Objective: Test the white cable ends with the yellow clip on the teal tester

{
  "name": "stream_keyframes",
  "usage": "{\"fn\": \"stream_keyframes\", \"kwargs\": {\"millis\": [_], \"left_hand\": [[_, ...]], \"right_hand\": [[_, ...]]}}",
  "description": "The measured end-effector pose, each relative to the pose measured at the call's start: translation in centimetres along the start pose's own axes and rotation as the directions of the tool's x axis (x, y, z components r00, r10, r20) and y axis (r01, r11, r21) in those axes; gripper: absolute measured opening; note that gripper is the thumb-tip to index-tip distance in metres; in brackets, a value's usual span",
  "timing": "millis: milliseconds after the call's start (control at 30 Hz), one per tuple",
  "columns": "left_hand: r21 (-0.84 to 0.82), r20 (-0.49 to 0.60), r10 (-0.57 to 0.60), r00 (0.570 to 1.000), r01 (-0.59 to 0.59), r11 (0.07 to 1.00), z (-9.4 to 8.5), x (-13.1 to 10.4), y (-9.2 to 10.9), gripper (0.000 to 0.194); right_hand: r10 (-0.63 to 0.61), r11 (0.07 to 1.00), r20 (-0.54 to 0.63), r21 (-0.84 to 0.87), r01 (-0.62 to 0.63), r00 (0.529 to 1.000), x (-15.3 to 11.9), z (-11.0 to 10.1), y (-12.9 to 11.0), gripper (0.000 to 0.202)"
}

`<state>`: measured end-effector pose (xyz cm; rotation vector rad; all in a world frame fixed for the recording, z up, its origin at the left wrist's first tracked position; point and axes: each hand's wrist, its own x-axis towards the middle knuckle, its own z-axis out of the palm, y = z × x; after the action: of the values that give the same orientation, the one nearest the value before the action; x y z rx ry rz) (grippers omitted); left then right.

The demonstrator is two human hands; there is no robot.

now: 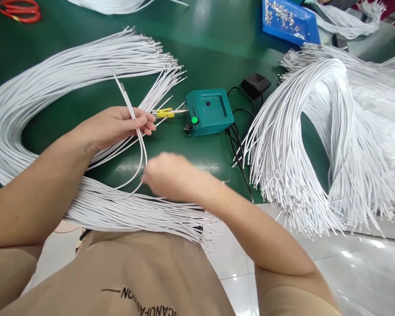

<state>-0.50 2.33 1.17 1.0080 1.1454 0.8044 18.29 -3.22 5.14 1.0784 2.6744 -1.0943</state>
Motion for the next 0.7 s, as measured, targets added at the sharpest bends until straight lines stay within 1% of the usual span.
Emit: {"fn": "stream_keyframes", "kwargs": {"millis": [33, 67, 100, 133, 167, 267, 300, 367, 433, 533, 633, 700], "left_hand": [[-0.001, 0.012, -0.011, 1.0, 0.011, 1.0, 0.1, -0.1, 0.0, 0.022], [0.007, 0.026, -0.018, 1.0, 0.018, 1.0, 0.3, -0.1, 0.1, 0.022], [0.022, 0.045, -0.018, 0.999, 0.017, 1.0, 0.4, -0.2, 0.2, 0.02], [0.041, 0.067, -0.015, 0.998, 0.012, 0.999, 0.6, -0.3, 0.2, 0.019], [0.061, 0.094, -0.012, 0.995, 0.006, 0.998, 0.7, -0.4, 0.3, 0.017], [0.092, 0.171, -0.012, 0.985, -0.003, 0.996, 0.8, -0.5, 0.4, 0.015], [0.097, 0.182, -0.012, 0.983, -0.006, 0.995, 0.6, -0.6, 0.4, 0.017], [0.098, 0.177, 0.005, 0.984, -0.023, 0.995, 0.3, -0.6, 0.4, 0.021], [0.063, 0.127, 0.069, 0.99, -0.077, 0.995, -0.1, -0.5, 0.4, 0.024], [-0.007, -0.005, 0.192, 0.981, -0.192, 0.981, -0.1, -0.4, 0.3, 0.03], [0.016, -0.105, 0.248, 0.963, -0.247, 0.969, 0.4, -0.2, 0.1, 0.04], [0.053, -0.137, 0.259, 0.956, -0.254, 0.966, 0.6, -0.2, 0.0, 0.042]], "right_hand": [[0.062, 0.998, -0.115, 0.035, -0.059, 0.991, 1.1, -1.5, 0.2, 0.032], [0.122, 0.991, -0.283, 0.088, -0.101, 0.951, 2.3, -2.9, 0.4, 0.029], [0.156, 0.983, -0.401, 0.151, -0.103, 0.903, 3.5, -4.0, 0.7, 0.022], [0.173, 0.974, -0.456, 0.213, -0.081, 0.873, 4.7, -4.9, 0.9, 0.015], [0.183, 0.96, -0.479, 0.274, -0.052, 0.858, 5.7, -5.4, 1.2, 0.012], [0.175, 0.902, -0.458, 0.43, 0.045, 0.872, 7.7, -5.5, 1.9, 0.011], [0.176, 0.877, -0.456, 0.475, 0.072, 0.873, 8.0, -5.3, 2.1, 0.012], [0.196, 0.823, -0.471, 0.556, 0.117, 0.86, 8.1, -4.8, 2.6, 0.014], [0.231, 0.775, -0.498, 0.614, 0.152, 0.836, 7.9, -4.5, 3.0, 0.015], [0.274, 0.732, -0.52, 0.658, 0.175, 0.809, 7.5, -4.2, 3.3, 0.015], [0.292, 0.704, -0.487, 0.692, 0.16, 0.823, 7.5, -3.8, 3.4, 0.014], [0.303, 0.691, -0.477, 0.706, 0.154, 0.825, 7.8, -3.6, 3.4, 0.015]]}}
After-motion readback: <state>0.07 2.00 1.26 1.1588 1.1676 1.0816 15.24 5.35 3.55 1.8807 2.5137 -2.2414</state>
